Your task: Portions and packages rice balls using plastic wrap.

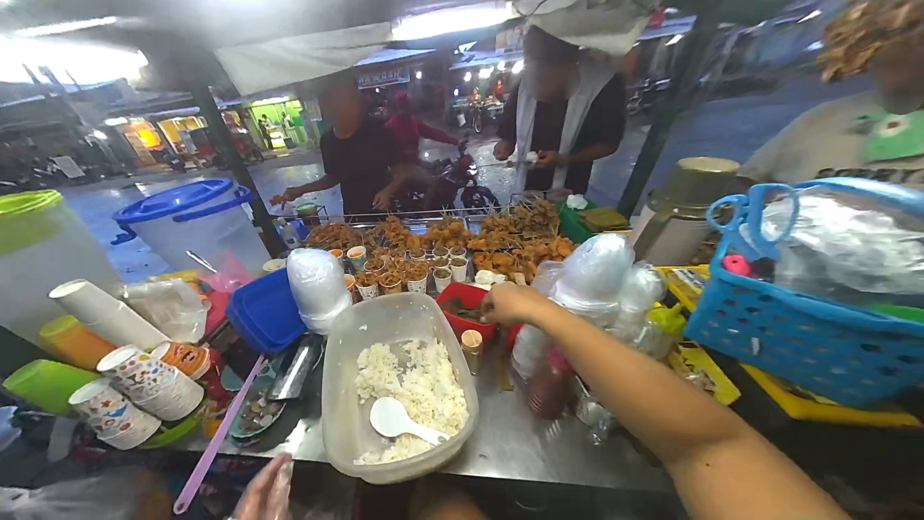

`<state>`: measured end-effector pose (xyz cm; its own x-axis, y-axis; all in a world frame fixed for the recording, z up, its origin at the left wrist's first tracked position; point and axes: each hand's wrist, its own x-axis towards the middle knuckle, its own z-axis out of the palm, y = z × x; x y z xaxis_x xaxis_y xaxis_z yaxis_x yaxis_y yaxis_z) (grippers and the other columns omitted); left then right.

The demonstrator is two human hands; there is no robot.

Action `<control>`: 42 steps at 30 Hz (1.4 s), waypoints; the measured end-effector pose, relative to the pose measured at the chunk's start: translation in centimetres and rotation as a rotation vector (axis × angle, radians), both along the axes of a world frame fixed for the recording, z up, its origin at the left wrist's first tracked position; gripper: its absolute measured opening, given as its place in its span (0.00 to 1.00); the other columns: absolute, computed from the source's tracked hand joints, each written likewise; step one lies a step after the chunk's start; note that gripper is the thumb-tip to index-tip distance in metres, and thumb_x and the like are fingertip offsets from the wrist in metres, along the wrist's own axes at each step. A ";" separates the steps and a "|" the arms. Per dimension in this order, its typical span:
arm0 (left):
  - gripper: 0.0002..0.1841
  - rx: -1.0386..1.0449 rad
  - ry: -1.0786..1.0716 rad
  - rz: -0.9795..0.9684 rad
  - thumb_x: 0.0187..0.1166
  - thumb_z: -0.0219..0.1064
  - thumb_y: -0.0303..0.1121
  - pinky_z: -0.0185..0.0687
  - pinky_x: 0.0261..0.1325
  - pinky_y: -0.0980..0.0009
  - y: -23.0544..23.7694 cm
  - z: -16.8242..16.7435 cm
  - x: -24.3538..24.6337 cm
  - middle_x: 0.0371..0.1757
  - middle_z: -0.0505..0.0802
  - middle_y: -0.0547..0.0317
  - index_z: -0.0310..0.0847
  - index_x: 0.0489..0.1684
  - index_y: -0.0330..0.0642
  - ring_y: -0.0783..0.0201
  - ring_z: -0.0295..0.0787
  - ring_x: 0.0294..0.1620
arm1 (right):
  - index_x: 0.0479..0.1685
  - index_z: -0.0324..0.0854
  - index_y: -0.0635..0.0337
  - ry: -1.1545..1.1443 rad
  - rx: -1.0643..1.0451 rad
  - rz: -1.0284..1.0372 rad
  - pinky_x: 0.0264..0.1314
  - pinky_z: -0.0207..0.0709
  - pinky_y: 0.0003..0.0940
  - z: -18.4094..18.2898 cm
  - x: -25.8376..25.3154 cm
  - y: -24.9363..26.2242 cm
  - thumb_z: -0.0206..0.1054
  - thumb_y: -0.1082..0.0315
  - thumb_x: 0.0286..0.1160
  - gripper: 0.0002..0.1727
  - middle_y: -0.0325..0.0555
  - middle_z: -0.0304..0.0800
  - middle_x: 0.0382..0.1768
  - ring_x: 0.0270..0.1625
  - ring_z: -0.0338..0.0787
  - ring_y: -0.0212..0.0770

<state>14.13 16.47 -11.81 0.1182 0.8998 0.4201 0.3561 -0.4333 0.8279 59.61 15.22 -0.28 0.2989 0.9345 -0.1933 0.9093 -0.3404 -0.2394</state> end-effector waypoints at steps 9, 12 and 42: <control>0.16 0.239 0.174 -0.175 0.77 0.63 0.25 0.84 0.68 0.61 -0.2 1.9 4.0 0.56 0.93 0.35 0.87 0.57 0.24 0.53 0.93 0.58 | 0.57 0.86 0.69 -0.184 0.134 -0.431 0.62 0.75 0.74 0.2 2.8 -6.1 0.64 0.64 0.83 0.16 0.71 0.87 0.62 0.68 0.85 0.72; 0.14 0.177 0.133 -0.161 0.78 0.63 0.24 0.84 0.68 0.66 -0.5 1.5 4.0 0.55 0.93 0.36 0.87 0.56 0.24 0.58 0.92 0.58 | 0.57 0.84 0.74 -0.085 0.642 -0.438 0.70 0.74 0.67 0.2 3.3 -8.2 0.57 0.66 0.90 0.18 0.71 0.86 0.61 0.69 0.83 0.70; 0.16 -0.343 -0.693 -0.483 0.75 0.56 0.12 0.91 0.44 0.76 -5.8 3.7 10.1 0.35 0.95 0.71 0.81 0.47 0.44 0.75 0.93 0.36 | 0.44 0.87 0.68 1.295 0.848 -0.029 0.50 0.84 0.21 -10.4 -18.8 -5.5 0.69 0.78 0.70 0.07 0.41 0.90 0.43 0.43 0.88 0.25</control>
